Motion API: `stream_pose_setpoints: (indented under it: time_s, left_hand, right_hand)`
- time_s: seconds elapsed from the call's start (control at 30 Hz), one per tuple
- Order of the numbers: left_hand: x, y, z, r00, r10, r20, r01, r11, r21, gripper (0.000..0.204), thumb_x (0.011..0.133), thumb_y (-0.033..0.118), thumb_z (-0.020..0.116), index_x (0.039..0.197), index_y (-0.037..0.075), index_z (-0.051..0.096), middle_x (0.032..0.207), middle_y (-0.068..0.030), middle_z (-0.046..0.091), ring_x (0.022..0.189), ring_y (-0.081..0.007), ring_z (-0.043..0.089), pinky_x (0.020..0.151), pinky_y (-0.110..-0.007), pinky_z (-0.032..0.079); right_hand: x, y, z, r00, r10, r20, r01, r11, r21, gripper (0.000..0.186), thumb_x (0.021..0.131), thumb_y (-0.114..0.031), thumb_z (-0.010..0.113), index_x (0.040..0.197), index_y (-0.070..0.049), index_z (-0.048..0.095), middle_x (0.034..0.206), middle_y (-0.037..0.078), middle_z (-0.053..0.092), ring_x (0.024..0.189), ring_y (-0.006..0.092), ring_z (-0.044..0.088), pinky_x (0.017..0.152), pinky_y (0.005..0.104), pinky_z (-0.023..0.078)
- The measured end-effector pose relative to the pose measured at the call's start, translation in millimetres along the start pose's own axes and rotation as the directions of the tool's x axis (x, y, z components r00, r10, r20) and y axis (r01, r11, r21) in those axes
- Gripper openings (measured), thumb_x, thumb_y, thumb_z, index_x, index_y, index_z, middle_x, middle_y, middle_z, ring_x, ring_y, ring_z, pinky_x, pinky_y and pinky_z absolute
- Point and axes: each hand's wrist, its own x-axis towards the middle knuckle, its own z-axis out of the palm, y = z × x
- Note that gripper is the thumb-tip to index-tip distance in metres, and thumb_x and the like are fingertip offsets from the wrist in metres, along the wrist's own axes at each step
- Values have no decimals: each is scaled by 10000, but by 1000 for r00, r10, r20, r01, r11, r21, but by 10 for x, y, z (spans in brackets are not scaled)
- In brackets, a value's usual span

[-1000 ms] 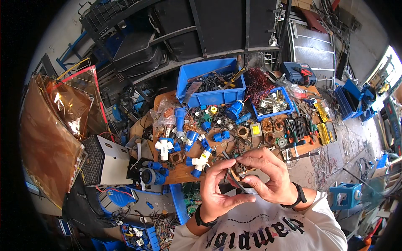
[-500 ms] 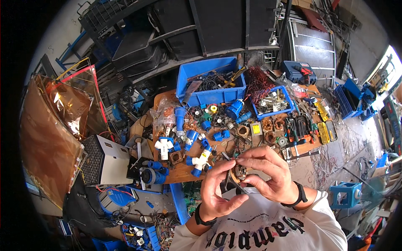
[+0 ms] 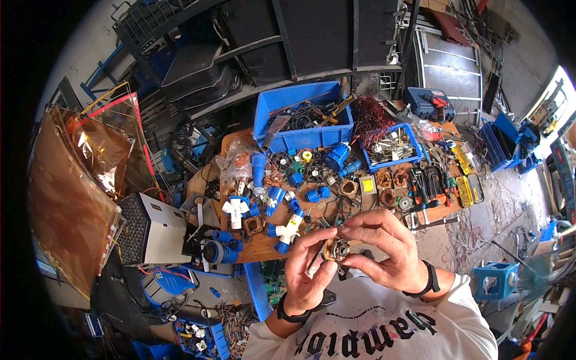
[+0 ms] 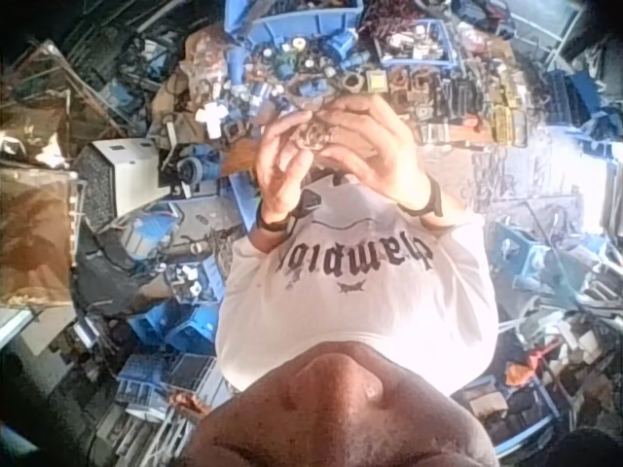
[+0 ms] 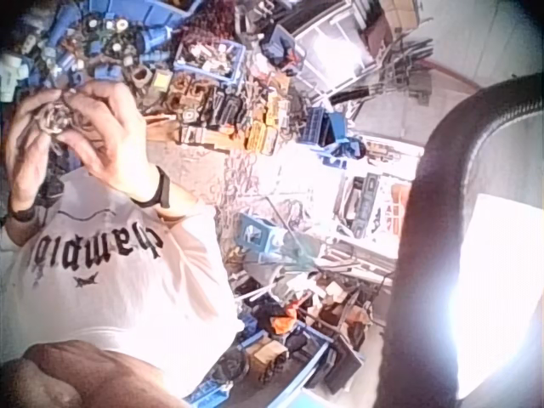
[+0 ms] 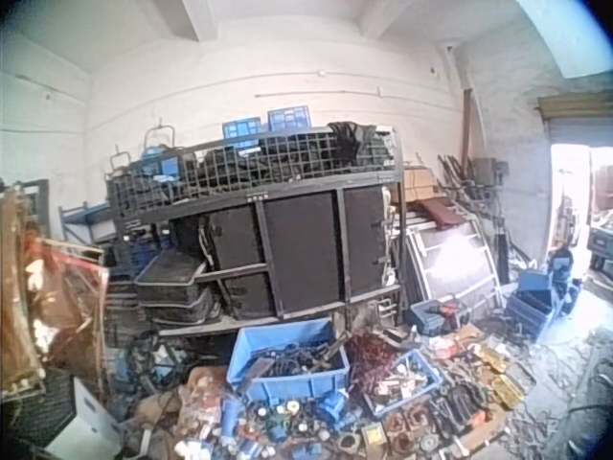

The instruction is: The person uses pliers to remove a small component from a black plastic housing. They then use a screwdriver to manipulate the internal wiring and components of the removed part. The person continues to adjust the wires and internal structure of the component with the screwdriver and their fingers.

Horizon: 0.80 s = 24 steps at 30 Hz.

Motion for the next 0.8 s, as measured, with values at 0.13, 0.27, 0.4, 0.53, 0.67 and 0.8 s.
stream_pose_setpoints:
  time_s: [0.13,0.27,0.4,0.53,0.67,0.8]
  left_hand:
    - [11,-10,-22,998,-56,-24,54,995,-81,466,945,83,582,1354,-63,414,1230,-135,545,1110,-161,551,970,-317,443]
    - [46,18,-15,992,-123,8,122,967,-224,447,965,85,552,1359,-62,400,1196,-158,564,1004,-222,613,859,-361,520]
    - [66,-8,23,985,-162,-62,145,965,-219,449,926,70,554,1325,-70,402,1047,-189,621,746,-317,669,595,-415,579]
    - [57,-52,-30,990,-137,-16,128,955,-266,437,941,74,547,1332,-58,406,1063,-201,621,725,-335,674,613,-413,579]
    - [75,-41,-4,991,-133,-29,122,960,-252,428,946,77,545,1332,-51,412,1073,-206,615,715,-338,674,609,-409,577]
    - [82,-54,-4,992,-123,-29,113,964,-240,417,953,95,551,1328,-37,425,1148,-232,600,698,-332,672,610,-403,573]
  right_hand:
    - [-8,-2,-10,1000,4,-27,-5,1000,-8,488,700,-143,834,1149,-48,670,1089,109,619,958,259,618,787,356,509]
    - [-17,-7,-11,999,13,-47,-14,1000,-19,482,692,-145,840,1135,-47,678,1084,106,619,940,250,610,777,347,501]
    - [-28,18,5,998,19,-66,-18,1000,10,466,701,-139,836,1130,-45,680,1078,112,618,930,246,609,769,339,503]
    - [-26,33,-7,997,30,-66,-29,999,19,444,721,-125,822,1132,-36,677,1080,121,615,938,249,616,773,334,508]
    - [-22,40,-6,997,31,-70,-30,999,15,423,731,-107,814,1123,-30,676,1082,127,614,940,252,626,777,336,514]
    - [-40,31,41,986,37,-161,-31,999,38,360,732,-67,809,1067,-31,682,1083,127,614,887,234,630,746,332,519]
